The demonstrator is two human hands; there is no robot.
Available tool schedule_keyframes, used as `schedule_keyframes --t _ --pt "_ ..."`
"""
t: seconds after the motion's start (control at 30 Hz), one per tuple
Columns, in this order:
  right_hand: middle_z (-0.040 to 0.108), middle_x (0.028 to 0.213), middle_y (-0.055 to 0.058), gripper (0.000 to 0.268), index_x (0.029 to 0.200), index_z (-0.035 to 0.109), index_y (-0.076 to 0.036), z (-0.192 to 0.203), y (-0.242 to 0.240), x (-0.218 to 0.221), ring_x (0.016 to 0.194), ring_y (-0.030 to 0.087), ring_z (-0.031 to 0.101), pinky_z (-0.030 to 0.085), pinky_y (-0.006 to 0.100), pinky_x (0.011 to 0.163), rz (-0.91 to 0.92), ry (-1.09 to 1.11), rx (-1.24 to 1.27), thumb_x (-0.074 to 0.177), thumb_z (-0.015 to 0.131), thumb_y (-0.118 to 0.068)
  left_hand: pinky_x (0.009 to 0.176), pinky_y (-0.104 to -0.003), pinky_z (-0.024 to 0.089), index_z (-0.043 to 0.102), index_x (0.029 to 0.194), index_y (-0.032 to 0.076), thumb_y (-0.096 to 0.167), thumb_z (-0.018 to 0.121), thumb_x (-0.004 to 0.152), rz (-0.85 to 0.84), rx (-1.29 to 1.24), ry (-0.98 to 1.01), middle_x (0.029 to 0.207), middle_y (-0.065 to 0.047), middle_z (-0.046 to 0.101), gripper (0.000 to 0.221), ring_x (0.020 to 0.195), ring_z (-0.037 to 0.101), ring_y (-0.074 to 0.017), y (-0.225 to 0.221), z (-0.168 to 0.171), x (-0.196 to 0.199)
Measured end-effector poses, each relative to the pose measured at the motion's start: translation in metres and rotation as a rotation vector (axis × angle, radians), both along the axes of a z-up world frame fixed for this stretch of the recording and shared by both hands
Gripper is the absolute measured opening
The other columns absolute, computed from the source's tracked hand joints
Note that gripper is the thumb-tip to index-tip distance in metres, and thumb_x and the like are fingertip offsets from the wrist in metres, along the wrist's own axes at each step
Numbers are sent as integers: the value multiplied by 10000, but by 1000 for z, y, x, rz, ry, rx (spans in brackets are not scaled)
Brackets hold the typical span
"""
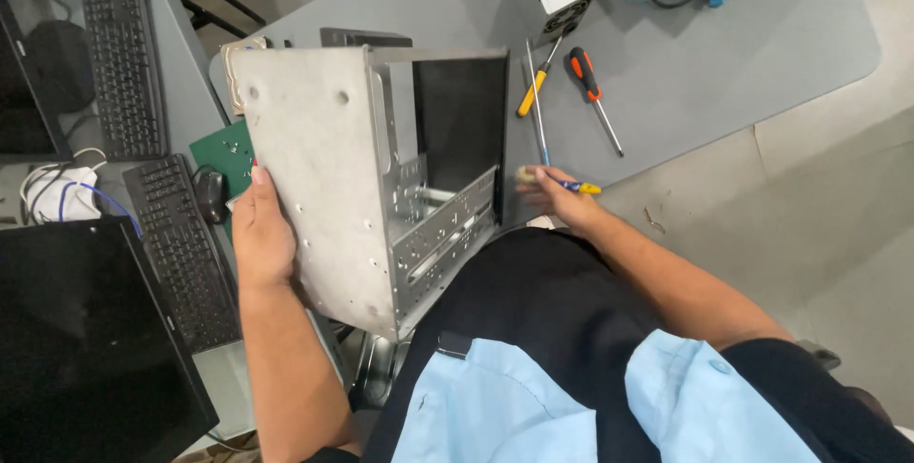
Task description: Cleaning a computer chassis using a brush to remove dust from the metal frame and internal components.
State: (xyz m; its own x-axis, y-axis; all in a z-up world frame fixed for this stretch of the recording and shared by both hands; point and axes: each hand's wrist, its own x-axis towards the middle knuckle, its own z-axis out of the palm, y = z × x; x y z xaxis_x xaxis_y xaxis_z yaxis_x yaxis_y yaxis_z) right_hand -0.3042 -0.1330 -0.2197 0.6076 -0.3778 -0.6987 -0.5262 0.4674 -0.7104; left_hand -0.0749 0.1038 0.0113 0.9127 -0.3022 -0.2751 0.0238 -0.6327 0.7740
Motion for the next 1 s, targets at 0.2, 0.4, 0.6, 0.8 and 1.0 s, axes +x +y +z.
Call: schedule_keyframes --t 0.2,0.4,0.6,0.8,1.0 --pt "623 1009 135 325 1197 489 -184 -33 -19 49 875 261 635 541 378 733 -220 -174 36 950 417 -383 390 -216 303 438 555 125 333 229 1015 -62 -307 -83 468 2 386 547 398 357 -110 37 -63 -2" --pt "615 778 53 212 1054 543 -181 10 -69 64 693 197 651 557 284 617 -324 -176 -149 902 533 -328 389 -244 294 414 527 101 306 237 983 -195 -565 -190 433 -25 384 531 391 320 -131 48 -73 -15" --pt "560 621 55 282 831 576 -133 -22 -94 29 534 171 587 492 284 472 -216 37 -599 934 569 -396 388 -261 316 441 542 94 370 253 963 -291 -656 -219 427 -27 389 537 381 322 -135 84 -139 -3" --pt "608 707 93 222 927 559 -105 -19 -51 -1 643 226 649 546 340 535 -26 115 -565 938 509 -321 387 -291 291 422 522 89 324 273 969 -359 -684 -251 415 -66 372 527 399 306 -154 94 -168 8" --pt "620 756 83 334 1020 623 -126 -8 -11 -20 671 207 611 500 342 593 67 283 -514 954 475 -417 387 -284 290 417 517 89 292 262 975 -405 -681 -264 415 -63 375 524 386 293 -162 87 -161 16"
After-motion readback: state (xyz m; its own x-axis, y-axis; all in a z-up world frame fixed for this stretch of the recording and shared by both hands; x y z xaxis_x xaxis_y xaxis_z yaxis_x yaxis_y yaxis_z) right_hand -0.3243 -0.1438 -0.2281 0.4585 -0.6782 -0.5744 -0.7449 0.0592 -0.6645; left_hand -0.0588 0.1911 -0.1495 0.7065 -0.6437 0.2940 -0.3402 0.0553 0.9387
